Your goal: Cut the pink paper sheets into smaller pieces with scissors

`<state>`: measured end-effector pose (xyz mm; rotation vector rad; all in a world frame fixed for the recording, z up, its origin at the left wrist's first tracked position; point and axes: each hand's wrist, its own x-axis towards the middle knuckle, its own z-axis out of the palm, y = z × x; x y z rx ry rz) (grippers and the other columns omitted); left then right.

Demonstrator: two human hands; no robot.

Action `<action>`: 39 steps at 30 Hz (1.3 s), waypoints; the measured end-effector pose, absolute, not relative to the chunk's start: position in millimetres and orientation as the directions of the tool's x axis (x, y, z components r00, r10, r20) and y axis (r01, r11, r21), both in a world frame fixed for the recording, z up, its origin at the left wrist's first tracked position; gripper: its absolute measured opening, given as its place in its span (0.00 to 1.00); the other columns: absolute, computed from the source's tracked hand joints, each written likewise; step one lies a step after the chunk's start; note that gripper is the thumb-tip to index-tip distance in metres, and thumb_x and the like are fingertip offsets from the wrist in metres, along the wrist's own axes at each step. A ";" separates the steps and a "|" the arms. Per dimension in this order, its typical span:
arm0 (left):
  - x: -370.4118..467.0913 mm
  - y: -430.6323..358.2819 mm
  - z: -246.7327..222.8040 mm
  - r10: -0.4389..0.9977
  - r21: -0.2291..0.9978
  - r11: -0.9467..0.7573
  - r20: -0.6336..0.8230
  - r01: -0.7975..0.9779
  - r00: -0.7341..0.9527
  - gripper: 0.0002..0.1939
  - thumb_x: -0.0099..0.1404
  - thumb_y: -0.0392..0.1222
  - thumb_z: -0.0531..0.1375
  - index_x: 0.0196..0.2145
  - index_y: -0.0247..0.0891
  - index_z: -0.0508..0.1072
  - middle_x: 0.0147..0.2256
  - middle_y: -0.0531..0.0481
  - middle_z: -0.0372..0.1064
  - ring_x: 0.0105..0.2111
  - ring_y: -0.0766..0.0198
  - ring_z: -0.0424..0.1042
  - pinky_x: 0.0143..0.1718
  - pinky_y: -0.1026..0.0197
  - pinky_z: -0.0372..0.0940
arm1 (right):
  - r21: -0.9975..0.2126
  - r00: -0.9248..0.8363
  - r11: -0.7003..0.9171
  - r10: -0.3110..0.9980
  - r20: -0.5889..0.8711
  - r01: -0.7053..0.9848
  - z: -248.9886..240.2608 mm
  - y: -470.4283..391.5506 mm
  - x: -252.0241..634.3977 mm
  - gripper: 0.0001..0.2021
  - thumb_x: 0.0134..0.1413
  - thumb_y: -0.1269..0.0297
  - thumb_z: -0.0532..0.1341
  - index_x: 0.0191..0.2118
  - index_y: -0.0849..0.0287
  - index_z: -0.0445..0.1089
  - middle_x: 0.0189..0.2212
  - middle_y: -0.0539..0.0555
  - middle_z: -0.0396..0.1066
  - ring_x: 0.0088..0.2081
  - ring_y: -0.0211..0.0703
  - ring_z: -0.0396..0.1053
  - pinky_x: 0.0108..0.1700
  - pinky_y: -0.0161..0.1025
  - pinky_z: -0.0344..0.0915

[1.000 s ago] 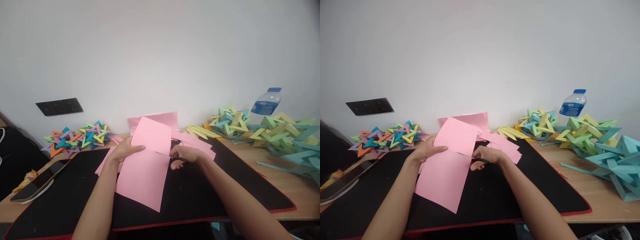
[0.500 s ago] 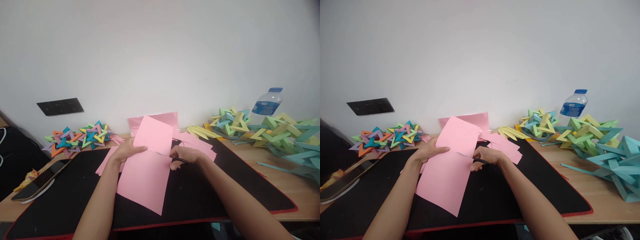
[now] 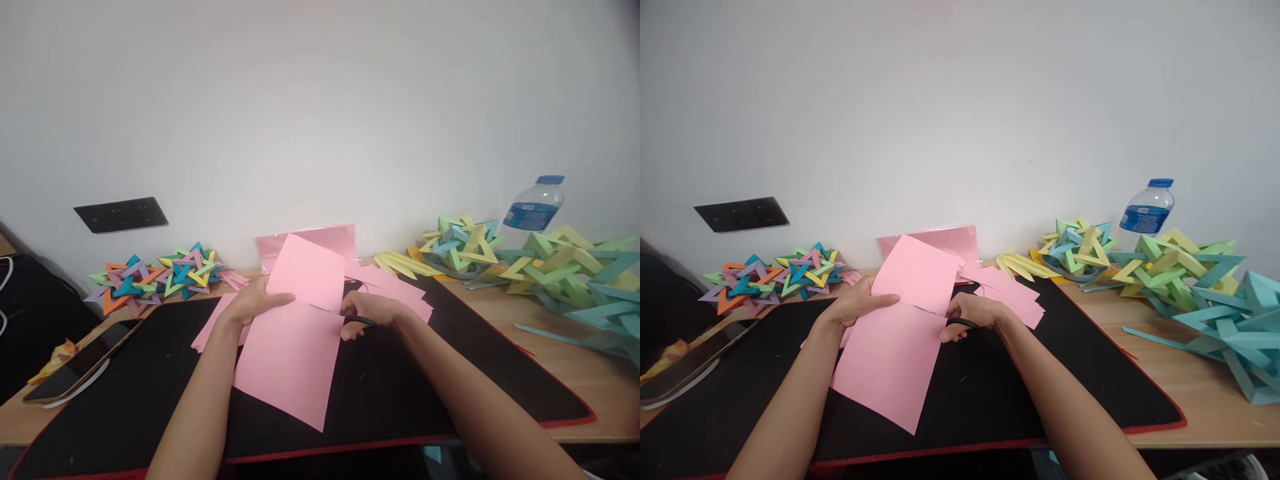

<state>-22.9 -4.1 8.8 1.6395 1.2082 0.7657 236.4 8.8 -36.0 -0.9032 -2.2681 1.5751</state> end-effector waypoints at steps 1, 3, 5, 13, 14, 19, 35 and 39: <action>-22.7 -4.2 9.0 0.946 0.927 -0.083 -0.043 0.367 0.322 0.25 0.48 0.48 0.67 0.42 0.33 0.71 0.38 0.41 0.74 0.36 0.51 0.74 0.32 0.55 0.69 | -0.907 -0.780 0.231 0.608 -0.148 0.353 -36.2 8.8 236.4 0.14 0.36 0.56 0.67 0.25 0.63 0.72 0.18 0.48 0.66 0.19 0.30 0.59 0.21 0.29 0.54; -22.1 -4.6 9.4 0.947 0.926 -0.080 -0.045 0.370 0.317 0.25 0.48 0.48 0.67 0.42 0.34 0.71 0.38 0.42 0.74 0.35 0.51 0.74 0.32 0.55 0.69 | -0.908 -0.781 0.230 0.608 -0.146 0.349 -36.5 9.1 236.2 0.14 0.36 0.55 0.67 0.25 0.63 0.72 0.17 0.48 0.66 0.18 0.30 0.59 0.21 0.29 0.54; -21.4 -5.0 10.1 0.950 0.926 -0.077 -0.045 0.370 0.309 0.25 0.48 0.48 0.67 0.42 0.34 0.70 0.38 0.42 0.74 0.35 0.52 0.74 0.31 0.55 0.69 | -0.912 -0.782 0.221 0.604 -0.150 0.345 -36.7 9.4 235.7 0.15 0.36 0.55 0.67 0.24 0.64 0.71 0.17 0.48 0.66 0.18 0.30 0.59 0.21 0.29 0.54; -21.0 -4.7 11.1 0.948 0.925 -0.076 -0.049 0.373 0.314 0.24 0.49 0.48 0.67 0.42 0.35 0.70 0.36 0.44 0.74 0.33 0.54 0.73 0.30 0.57 0.68 | -0.929 -0.785 0.172 0.596 -0.167 0.328 -37.6 10.2 234.2 0.15 0.35 0.55 0.68 0.23 0.63 0.71 0.16 0.47 0.67 0.17 0.28 0.57 0.19 0.28 0.53; -21.1 -4.6 11.0 0.947 0.926 -0.078 -0.047 0.369 0.317 0.24 0.49 0.48 0.67 0.42 0.35 0.70 0.36 0.44 0.74 0.33 0.54 0.73 0.30 0.57 0.68 | -0.929 -0.782 0.168 0.600 -0.169 0.330 -37.8 10.2 234.2 0.14 0.35 0.56 0.68 0.23 0.63 0.71 0.16 0.47 0.67 0.17 0.28 0.57 0.19 0.28 0.53; -21.0 -4.8 11.8 0.942 0.930 -0.077 -0.051 0.360 0.332 0.23 0.49 0.48 0.66 0.41 0.34 0.71 0.37 0.44 0.74 0.33 0.54 0.73 0.31 0.56 0.68 | -0.932 -0.775 0.158 0.610 -0.166 0.325 -38.6 10.3 234.5 0.13 0.36 0.57 0.69 0.24 0.63 0.72 0.17 0.47 0.67 0.16 0.27 0.57 0.19 0.27 0.52; -20.2 -4.2 10.1 0.948 0.913 -0.095 -0.038 0.396 0.316 0.23 0.49 0.48 0.66 0.41 0.34 0.71 0.36 0.43 0.74 0.32 0.55 0.73 0.29 0.58 0.67 | -0.928 -0.792 0.193 0.592 -0.150 0.320 -42.8 12.8 234.9 0.13 0.37 0.57 0.68 0.25 0.63 0.72 0.20 0.48 0.70 0.19 0.30 0.61 0.22 0.28 0.57; -19.4 -4.9 11.0 0.947 0.921 -0.085 -0.044 0.381 0.318 0.22 0.49 0.48 0.67 0.40 0.34 0.71 0.34 0.45 0.74 0.31 0.56 0.72 0.28 0.59 0.67 | -0.917 -0.779 0.206 0.608 -0.154 0.342 -44.8 14.1 235.7 0.13 0.37 0.56 0.68 0.23 0.63 0.71 0.18 0.48 0.69 0.18 0.29 0.59 0.21 0.28 0.55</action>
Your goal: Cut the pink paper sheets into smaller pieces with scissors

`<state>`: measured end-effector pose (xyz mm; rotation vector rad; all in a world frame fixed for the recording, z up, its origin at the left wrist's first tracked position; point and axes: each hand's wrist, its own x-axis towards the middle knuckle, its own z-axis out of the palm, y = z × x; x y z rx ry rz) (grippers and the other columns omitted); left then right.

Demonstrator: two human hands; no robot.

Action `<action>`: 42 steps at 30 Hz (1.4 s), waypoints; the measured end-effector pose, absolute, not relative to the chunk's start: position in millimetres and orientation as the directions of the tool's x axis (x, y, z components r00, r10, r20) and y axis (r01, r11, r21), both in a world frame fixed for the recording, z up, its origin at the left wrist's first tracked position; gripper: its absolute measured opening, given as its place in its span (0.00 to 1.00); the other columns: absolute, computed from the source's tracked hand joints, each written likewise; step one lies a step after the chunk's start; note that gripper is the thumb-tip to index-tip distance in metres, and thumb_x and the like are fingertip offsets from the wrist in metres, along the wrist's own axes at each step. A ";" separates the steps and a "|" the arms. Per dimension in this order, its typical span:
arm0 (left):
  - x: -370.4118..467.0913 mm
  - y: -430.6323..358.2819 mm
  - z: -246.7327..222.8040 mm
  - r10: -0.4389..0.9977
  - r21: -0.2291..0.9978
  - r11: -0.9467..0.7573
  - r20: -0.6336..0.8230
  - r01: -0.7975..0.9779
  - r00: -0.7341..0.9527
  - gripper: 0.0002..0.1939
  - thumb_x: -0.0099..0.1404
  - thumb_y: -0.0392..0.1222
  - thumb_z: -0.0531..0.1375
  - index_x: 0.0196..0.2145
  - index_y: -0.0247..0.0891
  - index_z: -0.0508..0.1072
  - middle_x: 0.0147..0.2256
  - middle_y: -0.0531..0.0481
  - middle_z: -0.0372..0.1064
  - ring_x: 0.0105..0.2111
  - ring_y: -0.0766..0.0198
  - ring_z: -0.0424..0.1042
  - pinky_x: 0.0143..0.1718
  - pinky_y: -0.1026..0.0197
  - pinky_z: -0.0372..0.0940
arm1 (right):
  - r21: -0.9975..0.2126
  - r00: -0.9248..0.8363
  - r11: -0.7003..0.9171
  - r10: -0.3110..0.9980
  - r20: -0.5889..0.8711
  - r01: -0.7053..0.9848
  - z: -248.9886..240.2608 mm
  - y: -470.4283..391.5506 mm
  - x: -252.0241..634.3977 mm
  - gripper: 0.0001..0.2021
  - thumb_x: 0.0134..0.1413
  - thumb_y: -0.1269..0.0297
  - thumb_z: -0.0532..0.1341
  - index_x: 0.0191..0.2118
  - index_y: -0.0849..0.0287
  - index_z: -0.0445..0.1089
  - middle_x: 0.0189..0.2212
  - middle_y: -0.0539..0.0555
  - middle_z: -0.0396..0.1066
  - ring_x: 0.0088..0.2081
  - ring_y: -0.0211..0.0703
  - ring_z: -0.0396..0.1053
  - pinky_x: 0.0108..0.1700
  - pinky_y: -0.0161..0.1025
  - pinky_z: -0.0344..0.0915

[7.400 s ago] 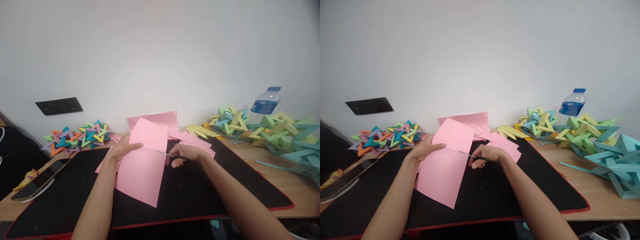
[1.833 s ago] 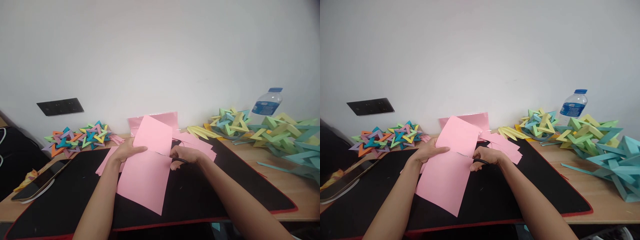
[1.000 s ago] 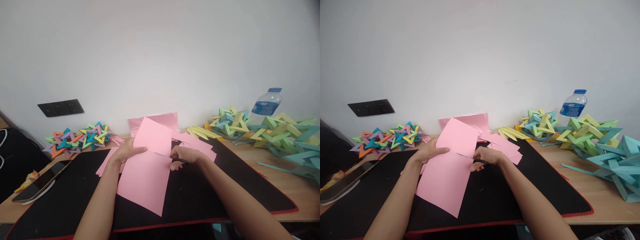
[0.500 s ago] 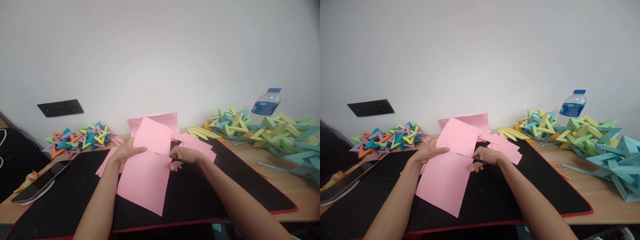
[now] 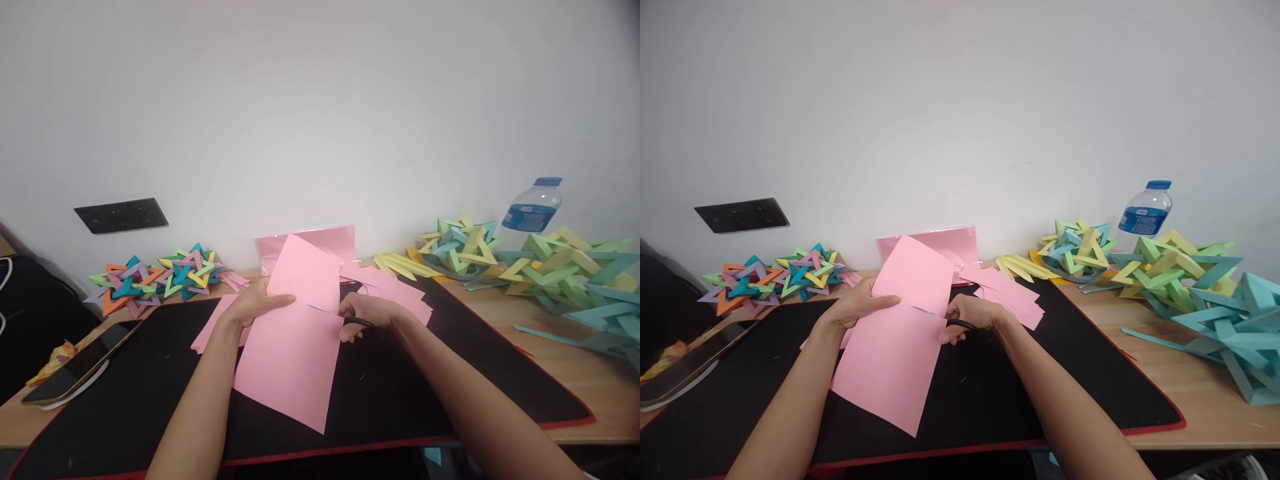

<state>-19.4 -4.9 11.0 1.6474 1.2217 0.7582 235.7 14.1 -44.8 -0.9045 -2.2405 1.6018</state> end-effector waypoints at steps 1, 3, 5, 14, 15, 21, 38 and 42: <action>-19.1 -5.1 11.2 0.947 0.924 -0.082 -0.044 0.373 0.319 0.22 0.49 0.47 0.67 0.40 0.34 0.71 0.34 0.46 0.73 0.31 0.57 0.72 0.28 0.59 0.67 | -0.916 -0.779 0.209 0.608 -0.152 0.342 -45.0 14.3 235.8 0.13 0.37 0.56 0.68 0.22 0.63 0.71 0.18 0.48 0.69 0.18 0.29 0.59 0.21 0.28 0.55; -18.8 -5.4 11.5 0.944 0.929 -0.078 -0.047 0.361 0.325 0.21 0.49 0.47 0.67 0.40 0.35 0.71 0.33 0.47 0.73 0.30 0.58 0.72 0.28 0.60 0.67 | -0.916 -0.781 0.212 0.606 -0.149 0.339 -44.9 14.4 236.0 0.14 0.37 0.56 0.68 0.21 0.63 0.70 0.18 0.47 0.69 0.17 0.29 0.58 0.21 0.28 0.54; -18.7 -5.3 11.5 0.942 0.929 -0.079 -0.048 0.361 0.332 0.20 0.49 0.47 0.66 0.39 0.35 0.71 0.33 0.47 0.73 0.30 0.58 0.72 0.28 0.60 0.67 | -0.918 -0.780 0.207 0.607 -0.151 0.339 -44.3 14.1 235.9 0.14 0.37 0.56 0.68 0.21 0.63 0.70 0.17 0.47 0.68 0.17 0.28 0.58 0.20 0.28 0.54; -20.2 -3.5 9.4 0.937 0.930 -0.105 -0.027 0.352 0.349 0.19 0.50 0.46 0.66 0.38 0.35 0.71 0.37 0.44 0.74 0.33 0.54 0.73 0.31 0.56 0.68 | -0.928 -0.779 0.172 0.605 -0.166 0.332 -41.9 11.3 234.2 0.13 0.36 0.56 0.68 0.21 0.62 0.70 0.16 0.47 0.67 0.17 0.29 0.58 0.19 0.28 0.52; -20.2 -3.5 9.3 0.937 0.930 -0.106 -0.025 0.353 0.348 0.20 0.49 0.47 0.66 0.38 0.35 0.71 0.37 0.44 0.74 0.33 0.54 0.73 0.31 0.56 0.68 | -0.928 -0.778 0.170 0.605 -0.167 0.331 -41.8 11.1 234.2 0.13 0.36 0.56 0.68 0.21 0.62 0.70 0.16 0.46 0.67 0.16 0.29 0.58 0.19 0.28 0.52; -20.1 -3.6 9.3 0.936 0.932 -0.109 -0.021 0.346 0.352 0.20 0.50 0.47 0.66 0.39 0.35 0.71 0.37 0.44 0.74 0.35 0.53 0.73 0.32 0.55 0.68 | -0.930 -0.776 0.163 0.608 -0.169 0.330 -42.4 11.6 234.6 0.14 0.36 0.56 0.68 0.21 0.63 0.70 0.16 0.47 0.67 0.16 0.28 0.57 0.19 0.28 0.52; -21.5 -2.3 6.5 0.936 0.942 -0.110 -0.009 0.316 0.353 0.20 0.50 0.46 0.66 0.39 0.35 0.71 0.38 0.42 0.74 0.36 0.51 0.74 0.32 0.55 0.68 | -0.928 -0.775 0.167 0.609 -0.168 0.333 -44.2 12.9 236.5 0.16 0.36 0.54 0.68 0.21 0.63 0.69 0.16 0.47 0.67 0.16 0.28 0.57 0.19 0.28 0.52; -21.2 -2.3 6.3 0.936 0.944 -0.111 -0.006 0.312 0.353 0.20 0.50 0.46 0.66 0.39 0.35 0.71 0.37 0.42 0.74 0.36 0.51 0.74 0.32 0.55 0.68 | -0.930 -0.775 0.153 0.607 -0.179 0.334 -43.3 12.6 235.8 0.16 0.36 0.54 0.68 0.21 0.63 0.69 0.16 0.47 0.67 0.16 0.28 0.57 0.19 0.28 0.52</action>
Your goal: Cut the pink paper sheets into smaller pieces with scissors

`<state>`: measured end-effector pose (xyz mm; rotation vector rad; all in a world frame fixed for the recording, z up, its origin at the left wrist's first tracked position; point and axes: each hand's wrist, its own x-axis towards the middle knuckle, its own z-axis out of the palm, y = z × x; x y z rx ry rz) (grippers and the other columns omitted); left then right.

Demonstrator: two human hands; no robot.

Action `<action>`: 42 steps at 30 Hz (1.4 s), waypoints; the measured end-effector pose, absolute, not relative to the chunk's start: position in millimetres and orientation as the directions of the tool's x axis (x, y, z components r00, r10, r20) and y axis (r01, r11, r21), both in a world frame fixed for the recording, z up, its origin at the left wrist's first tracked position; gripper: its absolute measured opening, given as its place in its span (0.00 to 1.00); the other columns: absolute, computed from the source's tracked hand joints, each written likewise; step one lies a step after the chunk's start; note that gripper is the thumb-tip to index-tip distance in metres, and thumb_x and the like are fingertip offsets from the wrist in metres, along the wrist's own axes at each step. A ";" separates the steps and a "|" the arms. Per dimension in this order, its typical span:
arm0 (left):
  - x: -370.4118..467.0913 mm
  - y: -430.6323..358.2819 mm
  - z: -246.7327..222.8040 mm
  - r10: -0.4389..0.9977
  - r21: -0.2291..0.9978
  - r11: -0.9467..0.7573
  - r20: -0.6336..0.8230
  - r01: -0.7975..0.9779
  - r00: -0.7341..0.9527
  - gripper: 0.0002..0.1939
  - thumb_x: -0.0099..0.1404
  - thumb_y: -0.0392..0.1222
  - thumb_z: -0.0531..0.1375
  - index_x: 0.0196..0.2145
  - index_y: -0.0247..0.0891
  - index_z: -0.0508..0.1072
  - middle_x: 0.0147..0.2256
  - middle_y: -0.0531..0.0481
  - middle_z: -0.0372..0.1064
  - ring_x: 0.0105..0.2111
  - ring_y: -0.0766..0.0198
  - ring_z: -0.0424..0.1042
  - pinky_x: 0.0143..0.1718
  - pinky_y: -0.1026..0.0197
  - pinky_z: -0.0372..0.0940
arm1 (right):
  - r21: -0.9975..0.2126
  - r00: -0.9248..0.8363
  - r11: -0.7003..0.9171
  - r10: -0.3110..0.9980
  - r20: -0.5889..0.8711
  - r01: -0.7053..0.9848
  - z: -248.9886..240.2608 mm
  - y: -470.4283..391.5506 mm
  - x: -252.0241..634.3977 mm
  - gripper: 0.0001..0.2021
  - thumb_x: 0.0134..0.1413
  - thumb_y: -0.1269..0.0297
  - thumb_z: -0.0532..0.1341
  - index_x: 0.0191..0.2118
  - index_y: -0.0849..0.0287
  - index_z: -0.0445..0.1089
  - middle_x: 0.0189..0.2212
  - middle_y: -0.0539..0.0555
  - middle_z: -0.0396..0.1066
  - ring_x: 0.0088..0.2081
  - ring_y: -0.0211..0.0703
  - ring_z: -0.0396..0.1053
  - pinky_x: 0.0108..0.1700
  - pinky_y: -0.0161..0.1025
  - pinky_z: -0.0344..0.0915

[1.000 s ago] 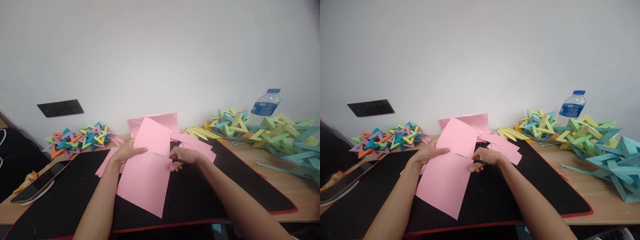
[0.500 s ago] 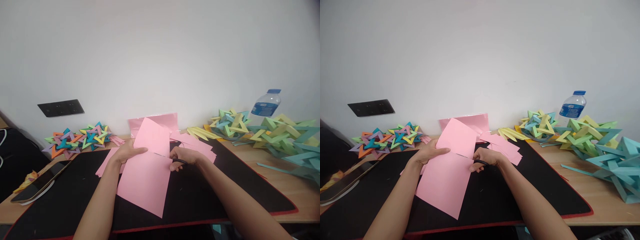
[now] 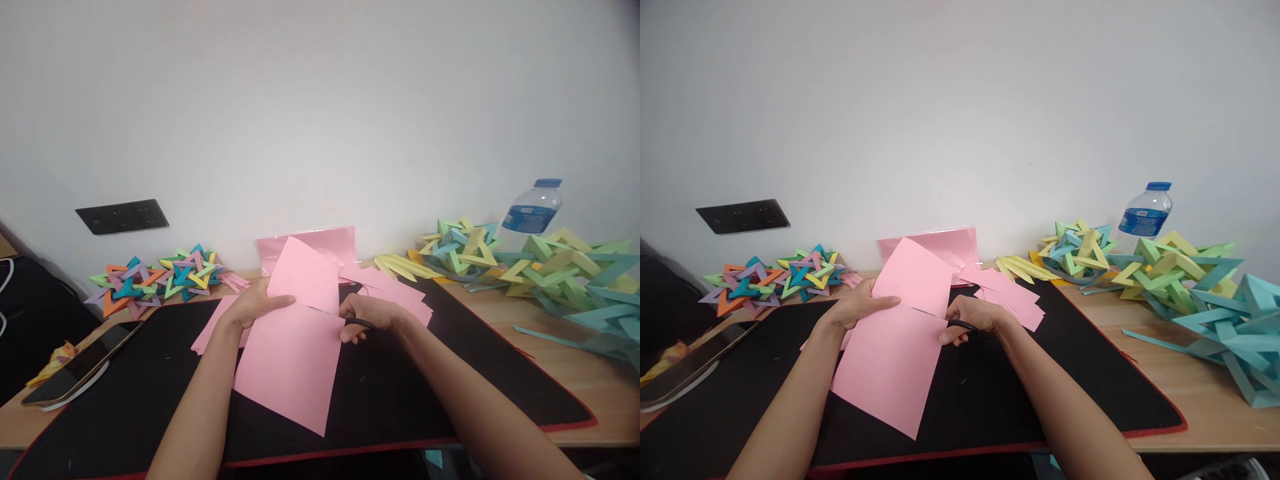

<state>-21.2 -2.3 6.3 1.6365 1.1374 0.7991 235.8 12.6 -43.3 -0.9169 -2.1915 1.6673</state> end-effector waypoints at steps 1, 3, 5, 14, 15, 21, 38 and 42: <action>-21.3 -2.4 6.2 0.936 0.944 -0.111 -0.005 0.310 0.352 0.20 0.50 0.46 0.66 0.39 0.35 0.71 0.37 0.42 0.74 0.36 0.51 0.74 0.33 0.55 0.68 | -0.931 -0.775 0.148 0.605 -0.182 0.334 -43.4 12.7 235.8 0.15 0.36 0.54 0.68 0.21 0.63 0.69 0.16 0.47 0.67 0.16 0.28 0.57 0.19 0.28 0.52; -21.5 -2.4 6.1 0.937 0.944 -0.110 -0.004 0.309 0.348 0.21 0.50 0.47 0.66 0.40 0.34 0.71 0.37 0.42 0.74 0.36 0.51 0.74 0.33 0.55 0.68 | -0.932 -0.776 0.147 0.605 -0.180 0.331 -43.9 13.0 235.8 0.15 0.36 0.55 0.68 0.21 0.63 0.69 0.16 0.47 0.67 0.16 0.27 0.57 0.19 0.27 0.52; -21.9 -2.4 6.1 0.941 0.941 -0.107 -0.008 0.320 0.338 0.22 0.49 0.47 0.67 0.40 0.34 0.71 0.37 0.42 0.74 0.36 0.51 0.74 0.32 0.55 0.68 | -0.934 -0.776 0.144 0.605 -0.177 0.326 -44.4 13.2 236.0 0.14 0.37 0.56 0.68 0.22 0.64 0.70 0.16 0.47 0.67 0.16 0.27 0.57 0.19 0.27 0.52; -19.4 -5.8 10.5 0.925 0.967 -0.039 -0.061 0.252 0.376 0.19 0.50 0.46 0.67 0.38 0.34 0.71 0.32 0.46 0.74 0.30 0.57 0.73 0.28 0.59 0.67 | -0.978 -0.853 0.060 0.501 -0.145 0.202 -39.3 12.2 237.1 0.20 0.28 0.64 0.72 0.35 0.61 0.74 0.29 0.49 0.73 0.30 0.37 0.68 0.35 0.33 0.63; -19.0 -6.5 11.1 0.925 0.971 -0.033 -0.061 0.238 0.376 0.18 0.50 0.46 0.67 0.37 0.34 0.71 0.32 0.46 0.74 0.30 0.57 0.73 0.28 0.59 0.67 | -0.984 -0.871 0.046 0.474 -0.129 0.171 -38.9 12.3 237.0 0.22 0.26 0.65 0.72 0.36 0.61 0.74 0.29 0.49 0.73 0.30 0.38 0.68 0.36 0.34 0.63; -18.7 -9.6 13.7 0.922 0.987 0.005 -0.067 0.159 0.381 0.20 0.50 0.45 0.67 0.40 0.36 0.71 0.37 0.44 0.74 0.33 0.55 0.73 0.32 0.57 0.68 | -0.999 -0.894 -0.009 0.446 -0.044 0.045 -38.7 10.7 234.4 0.24 0.28 0.66 0.72 0.40 0.61 0.74 0.32 0.50 0.74 0.33 0.39 0.69 0.43 0.38 0.64; -16.8 -6.8 7.8 0.940 0.965 -0.038 -0.054 0.260 0.336 0.23 0.48 0.46 0.68 0.40 0.34 0.71 0.35 0.44 0.74 0.32 0.54 0.74 0.28 0.58 0.68 | -0.994 -0.856 -0.069 0.506 -0.105 0.081 -46.4 12.5 232.0 0.25 0.27 0.62 0.72 0.39 0.63 0.74 0.33 0.54 0.75 0.37 0.46 0.72 0.46 0.44 0.66; -18.0 -5.6 7.4 0.941 0.964 -0.039 -0.053 0.264 0.334 0.23 0.48 0.47 0.68 0.40 0.34 0.71 0.35 0.43 0.75 0.31 0.54 0.74 0.27 0.58 0.68 | -0.994 -0.850 -0.074 0.515 -0.111 0.086 -46.6 13.0 232.9 0.26 0.26 0.61 0.72 0.39 0.61 0.74 0.32 0.53 0.75 0.37 0.47 0.71 0.47 0.44 0.65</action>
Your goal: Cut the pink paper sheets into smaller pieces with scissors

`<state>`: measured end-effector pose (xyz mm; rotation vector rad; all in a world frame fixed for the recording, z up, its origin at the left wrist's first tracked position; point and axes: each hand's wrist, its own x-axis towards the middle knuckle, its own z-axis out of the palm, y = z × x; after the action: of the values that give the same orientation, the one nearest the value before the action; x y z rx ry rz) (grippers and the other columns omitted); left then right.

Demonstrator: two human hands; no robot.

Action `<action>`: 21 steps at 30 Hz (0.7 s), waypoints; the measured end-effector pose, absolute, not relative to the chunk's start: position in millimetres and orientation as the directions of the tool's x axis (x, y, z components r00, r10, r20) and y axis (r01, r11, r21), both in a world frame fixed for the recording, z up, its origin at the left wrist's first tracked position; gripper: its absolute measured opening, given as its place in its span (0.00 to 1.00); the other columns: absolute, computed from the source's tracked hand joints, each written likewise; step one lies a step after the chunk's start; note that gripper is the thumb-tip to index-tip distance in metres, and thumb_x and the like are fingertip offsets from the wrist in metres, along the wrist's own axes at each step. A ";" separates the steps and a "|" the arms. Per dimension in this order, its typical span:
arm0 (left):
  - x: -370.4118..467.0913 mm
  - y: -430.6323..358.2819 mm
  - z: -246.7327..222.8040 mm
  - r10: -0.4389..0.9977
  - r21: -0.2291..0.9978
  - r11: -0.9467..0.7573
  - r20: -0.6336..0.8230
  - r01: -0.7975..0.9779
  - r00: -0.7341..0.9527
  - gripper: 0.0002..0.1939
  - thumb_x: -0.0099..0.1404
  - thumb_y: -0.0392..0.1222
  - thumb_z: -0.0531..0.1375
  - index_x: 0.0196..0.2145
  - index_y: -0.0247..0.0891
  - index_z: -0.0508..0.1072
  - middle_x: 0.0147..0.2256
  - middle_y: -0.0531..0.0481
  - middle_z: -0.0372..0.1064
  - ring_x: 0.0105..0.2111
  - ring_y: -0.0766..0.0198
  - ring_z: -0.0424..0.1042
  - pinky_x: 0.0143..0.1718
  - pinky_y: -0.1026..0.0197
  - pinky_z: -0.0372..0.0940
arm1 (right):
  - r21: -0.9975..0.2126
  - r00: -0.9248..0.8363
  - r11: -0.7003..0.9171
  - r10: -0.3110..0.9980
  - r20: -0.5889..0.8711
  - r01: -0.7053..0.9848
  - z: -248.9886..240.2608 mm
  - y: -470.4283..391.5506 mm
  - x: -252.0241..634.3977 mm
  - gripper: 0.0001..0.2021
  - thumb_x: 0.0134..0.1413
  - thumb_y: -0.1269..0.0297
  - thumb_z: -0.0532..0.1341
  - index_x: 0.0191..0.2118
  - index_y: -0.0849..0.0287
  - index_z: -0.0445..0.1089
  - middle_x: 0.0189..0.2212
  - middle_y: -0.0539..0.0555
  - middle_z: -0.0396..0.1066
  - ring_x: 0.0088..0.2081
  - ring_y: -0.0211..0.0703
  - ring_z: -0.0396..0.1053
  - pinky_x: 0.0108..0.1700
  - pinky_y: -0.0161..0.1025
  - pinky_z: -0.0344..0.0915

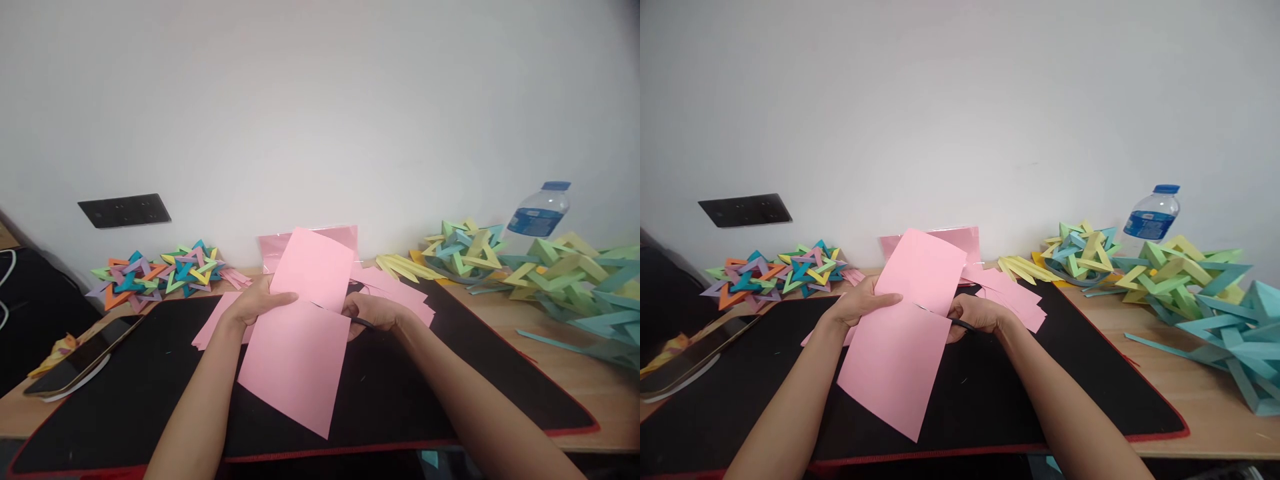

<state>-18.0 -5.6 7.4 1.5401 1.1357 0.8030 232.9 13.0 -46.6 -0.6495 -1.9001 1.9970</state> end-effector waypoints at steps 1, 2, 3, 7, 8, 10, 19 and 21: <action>-19.1 -5.0 7.5 0.944 0.967 -0.046 -0.040 0.250 0.327 0.22 0.48 0.46 0.67 0.40 0.34 0.71 0.35 0.43 0.75 0.31 0.54 0.74 0.27 0.58 0.68 | -0.994 -0.847 -0.062 0.521 -0.105 0.085 -46.7 13.3 233.2 0.25 0.26 0.61 0.72 0.39 0.61 0.74 0.32 0.53 0.75 0.38 0.46 0.71 0.47 0.44 0.65; -20.2 -4.4 7.6 0.948 0.972 -0.054 -0.022 0.230 0.319 0.21 0.49 0.46 0.67 0.39 0.34 0.72 0.34 0.44 0.75 0.30 0.54 0.74 0.27 0.59 0.68 | -0.995 -0.843 -0.050 0.529 -0.096 0.082 -46.9 13.5 233.5 0.24 0.27 0.61 0.72 0.38 0.61 0.74 0.32 0.52 0.75 0.38 0.46 0.71 0.47 0.44 0.65; -21.1 -3.7 7.7 0.952 0.977 -0.064 -0.002 0.203 0.307 0.20 0.49 0.46 0.67 0.38 0.34 0.72 0.34 0.44 0.75 0.30 0.55 0.74 0.27 0.59 0.68 | -0.996 -0.835 -0.040 0.543 -0.086 0.077 -47.1 13.7 233.6 0.24 0.28 0.61 0.72 0.38 0.61 0.74 0.32 0.52 0.74 0.38 0.45 0.71 0.46 0.43 0.65; -18.7 -1.6 7.9 0.973 0.992 -0.106 0.090 0.065 0.211 0.18 0.51 0.47 0.67 0.36 0.33 0.74 0.35 0.43 0.76 0.34 0.53 0.74 0.30 0.58 0.69 | -0.999 -0.790 -0.027 0.612 -0.032 0.020 -49.6 14.7 231.0 0.21 0.33 0.60 0.70 0.38 0.64 0.73 0.32 0.54 0.73 0.36 0.43 0.70 0.42 0.41 0.66; -16.2 -1.1 7.8 0.978 0.992 -0.120 0.115 0.023 0.172 0.18 0.51 0.47 0.66 0.36 0.32 0.74 0.36 0.42 0.76 0.35 0.53 0.75 0.32 0.58 0.69 | -1.000 -0.776 -0.026 0.631 -0.010 -0.008 -50.5 15.1 229.7 0.21 0.34 0.61 0.70 0.38 0.64 0.73 0.32 0.54 0.73 0.35 0.43 0.70 0.41 0.41 0.66; -10.2 0.4 7.4 0.985 0.986 -0.150 0.155 -0.067 0.075 0.19 0.51 0.48 0.66 0.36 0.32 0.73 0.36 0.42 0.76 0.37 0.51 0.74 0.33 0.57 0.70 | -0.997 -0.737 -0.018 0.675 0.040 -0.070 -52.1 15.7 226.9 0.20 0.34 0.63 0.70 0.38 0.64 0.72 0.29 0.52 0.73 0.31 0.40 0.70 0.38 0.39 0.66; -5.2 15.1 6.3 0.866 0.804 -0.420 0.216 -0.422 -0.451 0.17 0.62 0.48 0.58 0.45 0.34 0.71 0.49 0.43 0.70 0.53 0.54 0.64 0.48 0.59 0.66 | -0.922 -0.513 -0.089 0.849 0.128 -0.378 -49.5 16.7 224.2 0.20 0.47 0.50 0.63 0.38 0.61 0.63 0.34 0.58 0.73 0.35 0.45 0.73 0.44 0.48 0.68; -4.3 13.7 8.3 0.888 0.739 -0.446 0.296 -0.505 -0.351 0.18 0.66 0.49 0.52 0.47 0.34 0.70 0.51 0.44 0.69 0.55 0.56 0.61 0.52 0.59 0.63 | -0.904 -0.507 -0.107 0.852 0.131 -0.413 -49.0 16.1 223.1 0.21 0.47 0.49 0.63 0.41 0.59 0.60 0.39 0.61 0.73 0.38 0.47 0.73 0.47 0.51 0.66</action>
<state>-4.3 13.7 8.3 0.8654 0.6778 1.9164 223.1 16.1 -49.0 -0.5457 -1.2349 1.7607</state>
